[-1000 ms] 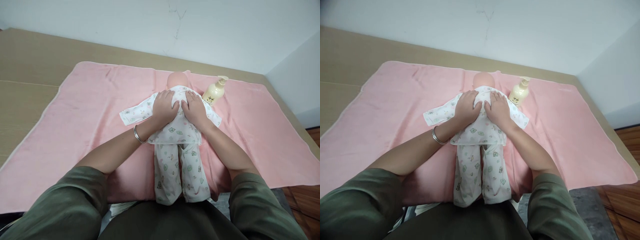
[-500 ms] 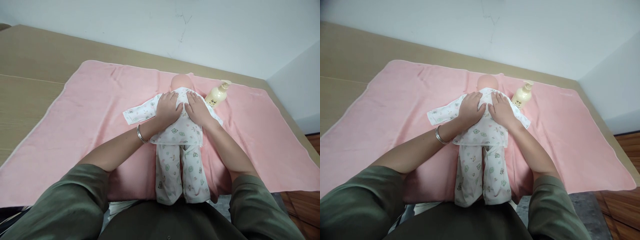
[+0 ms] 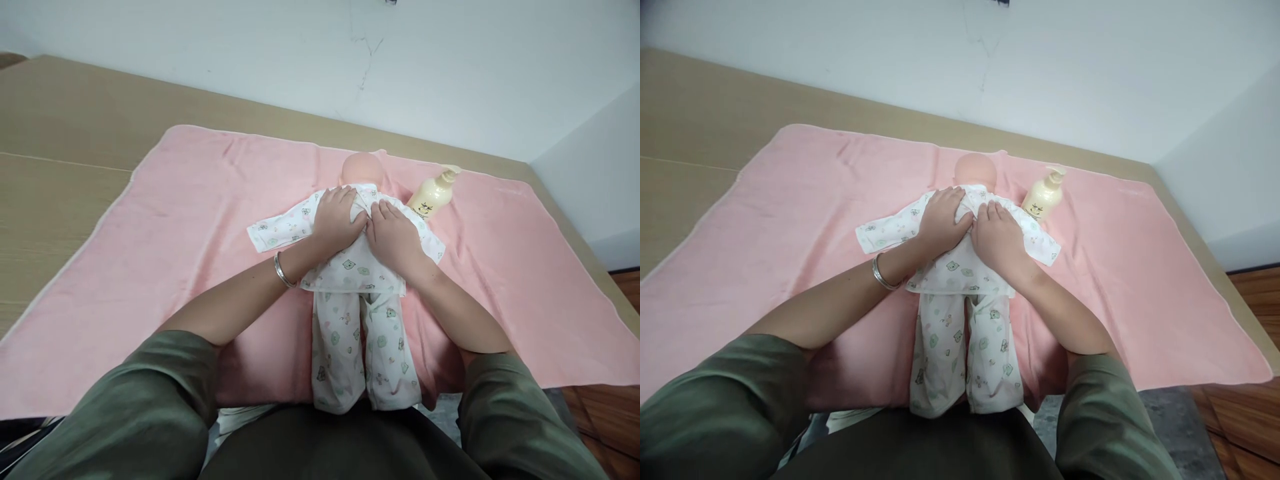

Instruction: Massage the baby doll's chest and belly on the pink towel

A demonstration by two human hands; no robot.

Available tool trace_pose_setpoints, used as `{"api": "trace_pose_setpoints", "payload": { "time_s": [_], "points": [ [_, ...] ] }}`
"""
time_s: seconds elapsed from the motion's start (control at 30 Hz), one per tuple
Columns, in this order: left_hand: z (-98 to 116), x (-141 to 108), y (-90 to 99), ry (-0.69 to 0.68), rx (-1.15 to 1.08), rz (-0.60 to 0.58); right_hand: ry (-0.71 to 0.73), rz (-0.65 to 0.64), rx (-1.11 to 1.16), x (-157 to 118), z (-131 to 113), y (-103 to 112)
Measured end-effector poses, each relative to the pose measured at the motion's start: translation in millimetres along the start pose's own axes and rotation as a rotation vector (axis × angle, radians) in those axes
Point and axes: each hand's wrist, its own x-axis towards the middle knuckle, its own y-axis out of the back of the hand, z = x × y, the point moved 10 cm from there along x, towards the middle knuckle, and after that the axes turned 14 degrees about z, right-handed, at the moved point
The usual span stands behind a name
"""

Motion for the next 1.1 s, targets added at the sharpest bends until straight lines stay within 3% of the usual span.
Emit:
{"api": "trace_pose_setpoints", "payload": {
  "time_s": [0.1, 0.23, 0.43, 0.53, 0.6, 0.8, 0.9, 1.1],
  "points": [
    [8.6, -2.2, 5.3, -0.065, 0.026, 0.057, -0.018, -0.001, 0.114, 10.9, 12.9, -13.5],
    [12.7, -5.7, 5.1, -0.059, 0.054, 0.025, -0.031, 0.005, 0.192, 21.7, 22.2, -23.9],
    [-3.3, -2.2, -1.5, 0.081, 0.039, -0.032, -0.094, -0.124, 0.06, 3.7, 5.7, 0.4],
    [-3.9, -0.9, -3.2, 0.064, 0.028, -0.033, -0.046, -0.194, 0.022, -2.3, -3.2, 9.5],
    [-0.2, -1.2, 0.4, 0.021, 0.02, 0.009, -0.063, -0.204, 0.08, 1.1, 1.8, 4.8],
    [3.6, -5.8, 8.0, -0.017, 0.003, 0.09, -0.135, -0.034, 0.256, 19.2, 26.1, -26.2],
    [0.9, -5.6, 7.7, -0.006, -0.02, 0.093, -0.105, 0.047, 0.278, 18.8, 25.9, -30.2],
    [2.0, -4.6, 8.1, -0.029, -0.014, 0.094, -0.052, 0.043, 0.275, 18.1, 25.4, -26.6]
  ]
}}
